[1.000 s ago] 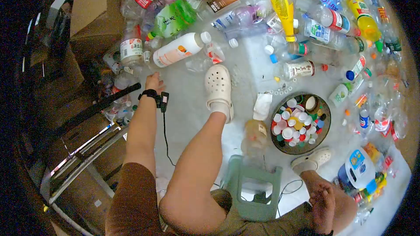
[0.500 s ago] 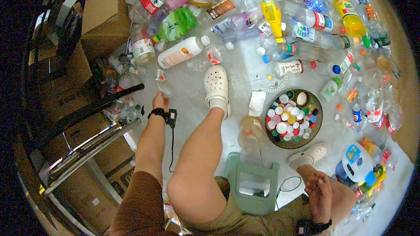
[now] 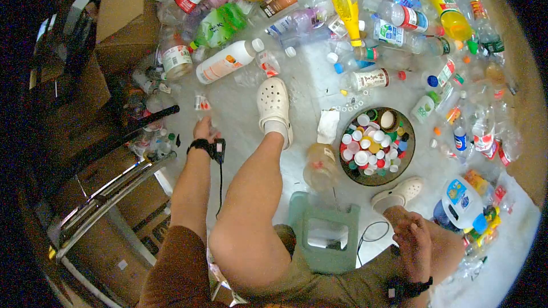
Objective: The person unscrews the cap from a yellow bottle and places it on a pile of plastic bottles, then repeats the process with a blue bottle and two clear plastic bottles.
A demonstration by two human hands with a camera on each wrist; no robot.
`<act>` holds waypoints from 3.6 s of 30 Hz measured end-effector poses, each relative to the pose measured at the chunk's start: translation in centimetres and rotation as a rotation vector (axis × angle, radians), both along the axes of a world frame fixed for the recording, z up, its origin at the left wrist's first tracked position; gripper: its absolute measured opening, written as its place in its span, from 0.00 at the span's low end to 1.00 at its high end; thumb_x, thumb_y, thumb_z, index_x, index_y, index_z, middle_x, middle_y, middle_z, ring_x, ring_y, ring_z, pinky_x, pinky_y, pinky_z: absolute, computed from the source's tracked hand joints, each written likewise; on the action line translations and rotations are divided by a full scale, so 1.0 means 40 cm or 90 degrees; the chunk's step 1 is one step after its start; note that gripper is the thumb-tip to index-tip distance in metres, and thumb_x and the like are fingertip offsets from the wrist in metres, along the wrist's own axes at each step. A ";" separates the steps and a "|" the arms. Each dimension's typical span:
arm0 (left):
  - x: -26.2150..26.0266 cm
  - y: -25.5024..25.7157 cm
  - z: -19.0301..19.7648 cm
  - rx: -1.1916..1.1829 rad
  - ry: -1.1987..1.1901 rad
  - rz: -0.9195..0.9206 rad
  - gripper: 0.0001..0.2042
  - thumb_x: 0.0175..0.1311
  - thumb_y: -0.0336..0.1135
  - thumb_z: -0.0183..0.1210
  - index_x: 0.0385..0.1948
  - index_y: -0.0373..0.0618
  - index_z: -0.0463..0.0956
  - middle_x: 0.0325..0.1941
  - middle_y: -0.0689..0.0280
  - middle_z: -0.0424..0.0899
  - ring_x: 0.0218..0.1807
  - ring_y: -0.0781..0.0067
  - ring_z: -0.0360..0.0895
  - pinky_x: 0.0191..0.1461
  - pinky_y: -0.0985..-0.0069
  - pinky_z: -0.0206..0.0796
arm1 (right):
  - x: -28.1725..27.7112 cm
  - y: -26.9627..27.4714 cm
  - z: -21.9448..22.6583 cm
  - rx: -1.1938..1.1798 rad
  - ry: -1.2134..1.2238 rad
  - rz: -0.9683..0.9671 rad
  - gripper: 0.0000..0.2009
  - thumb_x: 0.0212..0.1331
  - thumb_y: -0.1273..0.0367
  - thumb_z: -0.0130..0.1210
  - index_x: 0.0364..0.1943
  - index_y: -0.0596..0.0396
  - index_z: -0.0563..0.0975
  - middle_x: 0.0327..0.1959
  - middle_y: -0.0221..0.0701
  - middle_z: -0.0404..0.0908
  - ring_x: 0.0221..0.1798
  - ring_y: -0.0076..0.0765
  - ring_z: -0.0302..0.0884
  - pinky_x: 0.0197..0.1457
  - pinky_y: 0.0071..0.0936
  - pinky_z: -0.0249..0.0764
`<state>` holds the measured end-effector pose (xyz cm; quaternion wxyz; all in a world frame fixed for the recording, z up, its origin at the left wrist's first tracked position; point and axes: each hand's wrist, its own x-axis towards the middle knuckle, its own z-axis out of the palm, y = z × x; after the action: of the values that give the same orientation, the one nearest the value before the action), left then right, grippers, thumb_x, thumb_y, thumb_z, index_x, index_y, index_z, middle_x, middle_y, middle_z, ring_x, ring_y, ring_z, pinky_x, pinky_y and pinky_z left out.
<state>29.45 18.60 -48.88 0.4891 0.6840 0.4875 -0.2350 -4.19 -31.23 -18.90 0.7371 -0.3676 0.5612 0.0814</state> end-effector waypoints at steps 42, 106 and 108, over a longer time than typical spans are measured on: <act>-0.893 -0.827 0.932 -0.277 -0.378 -0.976 0.45 0.41 0.39 0.68 0.60 0.32 0.49 0.58 0.44 0.66 0.62 0.50 0.66 0.65 0.65 0.59 | -0.210 0.084 0.157 0.005 -0.629 0.047 0.29 0.50 0.78 0.55 0.60 0.52 0.63 0.59 0.35 0.70 0.62 0.36 0.68 0.65 0.34 0.65; -0.855 -0.769 0.920 -0.089 -0.538 -0.717 0.20 0.48 0.31 0.67 0.40 0.37 0.67 0.37 0.54 0.77 0.39 0.60 0.76 0.43 0.68 0.69 | -0.164 0.073 0.096 -0.022 -0.476 -0.040 0.26 0.62 0.62 0.57 0.61 0.51 0.60 0.56 0.32 0.70 0.57 0.35 0.70 0.59 0.41 0.69; -0.845 -0.768 0.909 0.031 -0.609 -0.763 0.21 0.47 0.30 0.66 0.42 0.37 0.68 0.44 0.51 0.75 0.46 0.54 0.75 0.49 0.69 0.68 | -0.164 0.071 0.103 -0.009 -0.419 -0.007 0.30 0.64 0.58 0.54 0.65 0.51 0.54 0.56 0.32 0.70 0.59 0.35 0.70 0.59 0.42 0.69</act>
<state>-4.34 -12.13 -12.53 0.4208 0.8691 -0.2264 -0.1276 -10.76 -28.38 -14.77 0.8767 -0.3763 0.2955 -0.0493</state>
